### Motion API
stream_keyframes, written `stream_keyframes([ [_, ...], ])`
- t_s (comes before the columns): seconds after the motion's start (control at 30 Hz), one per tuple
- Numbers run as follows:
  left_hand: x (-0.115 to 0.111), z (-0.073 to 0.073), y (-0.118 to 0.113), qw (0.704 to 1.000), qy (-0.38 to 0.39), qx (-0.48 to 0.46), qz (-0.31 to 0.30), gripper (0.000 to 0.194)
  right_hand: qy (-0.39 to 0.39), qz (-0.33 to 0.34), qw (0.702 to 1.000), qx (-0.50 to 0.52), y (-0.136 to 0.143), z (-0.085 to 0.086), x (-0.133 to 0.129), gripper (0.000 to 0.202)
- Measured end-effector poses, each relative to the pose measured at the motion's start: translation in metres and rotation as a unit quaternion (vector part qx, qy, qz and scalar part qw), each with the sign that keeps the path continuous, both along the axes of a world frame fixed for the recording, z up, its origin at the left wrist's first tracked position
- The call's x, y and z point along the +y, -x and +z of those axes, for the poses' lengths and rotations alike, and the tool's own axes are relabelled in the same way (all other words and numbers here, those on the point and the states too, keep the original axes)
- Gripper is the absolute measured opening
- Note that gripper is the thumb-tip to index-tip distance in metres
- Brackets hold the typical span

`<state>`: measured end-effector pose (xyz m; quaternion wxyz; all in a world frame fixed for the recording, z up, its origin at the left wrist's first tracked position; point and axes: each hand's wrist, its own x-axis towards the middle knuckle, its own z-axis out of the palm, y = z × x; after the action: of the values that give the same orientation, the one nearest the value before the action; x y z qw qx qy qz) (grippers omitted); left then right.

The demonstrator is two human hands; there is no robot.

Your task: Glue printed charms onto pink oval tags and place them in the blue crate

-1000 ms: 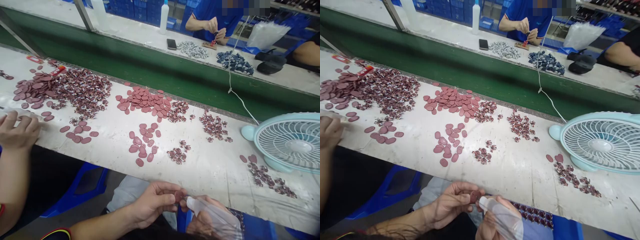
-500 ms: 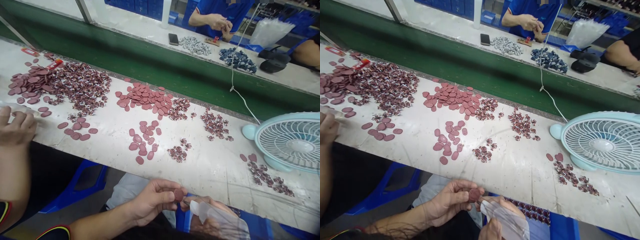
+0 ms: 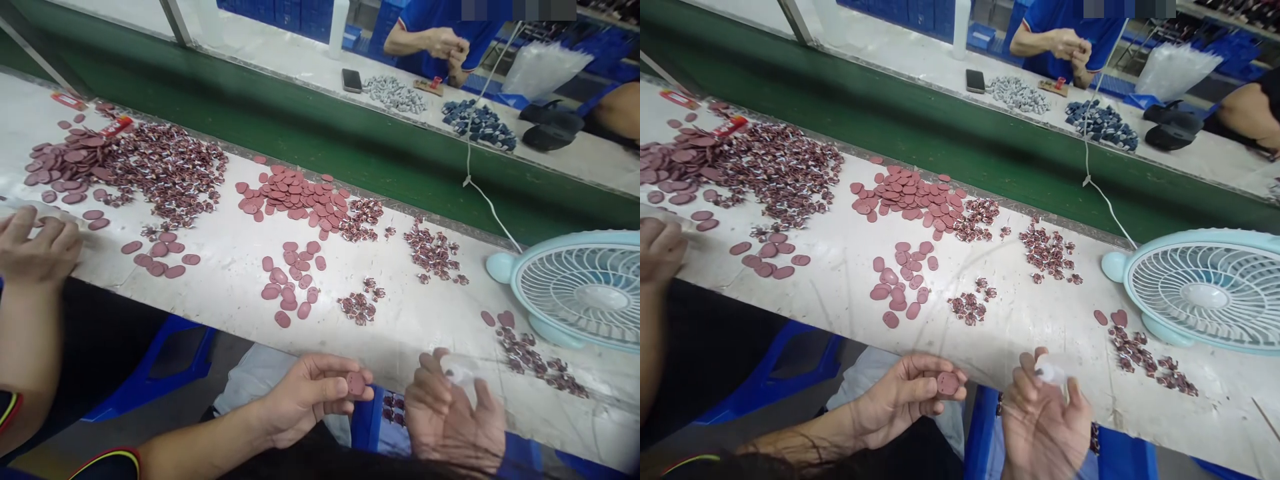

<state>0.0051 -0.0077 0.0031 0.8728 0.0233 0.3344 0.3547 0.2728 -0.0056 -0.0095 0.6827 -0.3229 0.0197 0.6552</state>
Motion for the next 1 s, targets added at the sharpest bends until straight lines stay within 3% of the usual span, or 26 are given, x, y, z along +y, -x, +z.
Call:
stream_keyframes([
  [0.03, 0.0, 0.0, 0.001, 1.0, -0.002, 0.004, 0.0, 0.045, -0.007, 0.025, 0.987, 0.162, -0.011, -0.001, 0.014, 0.039],
  [0.1, 0.0, -0.001, 0.001, 1.0, -0.004, 0.008, 0.007, 0.047, 0.001, 0.05, 0.934, 0.354, -0.027, -0.003, 0.037, 0.024],
  [0.17, 0.0, -0.003, 0.002, 1.0, -0.007, 0.007, 0.017, 0.049, 0.002, 0.044, 0.892, 0.451, -0.033, -0.003, 0.046, 0.02],
  [0.2, 0.0, -0.005, 0.003, 1.0, -0.009, 0.005, 0.023, 0.05, -0.014, 0.048, 0.887, 0.459, -0.032, -0.002, 0.045, 0.02],
  [0.23, 0.0, -0.007, 0.004, 1.0, -0.01, 0.004, 0.025, 0.05, -0.049, 0.055, 0.909, 0.41, -0.029, -0.001, 0.04, 0.018],
  [0.27, 0.0, -0.009, 0.006, 1.0, -0.011, 0.006, 0.028, 0.05, -0.097, 0.065, 0.955, 0.274, -0.024, 0.0, 0.033, 0.016],
  [0.3, 0.001, -0.01, 0.007, 0.999, -0.009, 0.009, 0.03, 0.05, -0.136, 0.08, 0.985, 0.067, -0.017, 0.0, 0.025, 0.022],
  [0.33, 0.001, -0.011, 0.009, 0.999, -0.007, 0.014, 0.034, 0.05, -0.158, 0.092, 0.97, -0.162, -0.009, 0.0, 0.018, 0.03],
  [0.37, 0.002, -0.011, 0.011, 0.999, -0.004, 0.018, 0.036, 0.05, -0.162, 0.094, 0.914, -0.361, -0.002, -0.001, 0.015, 0.033],
  [0.43, 0.004, -0.01, 0.014, 0.999, -0.003, 0.025, 0.035, 0.053, -0.145, 0.092, 0.785, -0.595, 0.012, -0.007, 0.021, 0.022],
  [0.47, 0.005, -0.008, 0.016, 0.999, -0.005, 0.028, 0.033, 0.055, -0.134, 0.1, 0.743, -0.648, 0.017, -0.012, 0.031, 0.015],
  [0.6, 0.008, 0.001, 0.019, 0.999, -0.01, 0.038, 0.027, 0.057, -0.145, 0.135, 0.6, -0.775, 0.021, -0.032, 0.097, 0.036],
  [0.7, 0.007, 0.002, 0.021, 0.999, -0.012, 0.035, 0.037, 0.053, -0.161, 0.183, 0.527, -0.814, 0.013, -0.036, 0.125, 0.039],
  [0.8, 0.004, -0.005, 0.023, 0.998, -0.01, 0.03, 0.048, 0.05, -0.143, 0.21, 0.484, -0.838, 0.004, -0.029, 0.119, 0.04],
  [0.87, 0.003, -0.01, 0.024, 0.998, -0.007, 0.029, 0.052, 0.05, -0.121, 0.227, 0.471, -0.844, -0.002, -0.02, 0.106, 0.041],
  [1.0, 0.005, -0.015, 0.023, 0.999, -0.005, 0.023, 0.042, 0.051, -0.071, 0.25, 0.485, -0.835, -0.013, -0.002, 0.087, 0.033],
])
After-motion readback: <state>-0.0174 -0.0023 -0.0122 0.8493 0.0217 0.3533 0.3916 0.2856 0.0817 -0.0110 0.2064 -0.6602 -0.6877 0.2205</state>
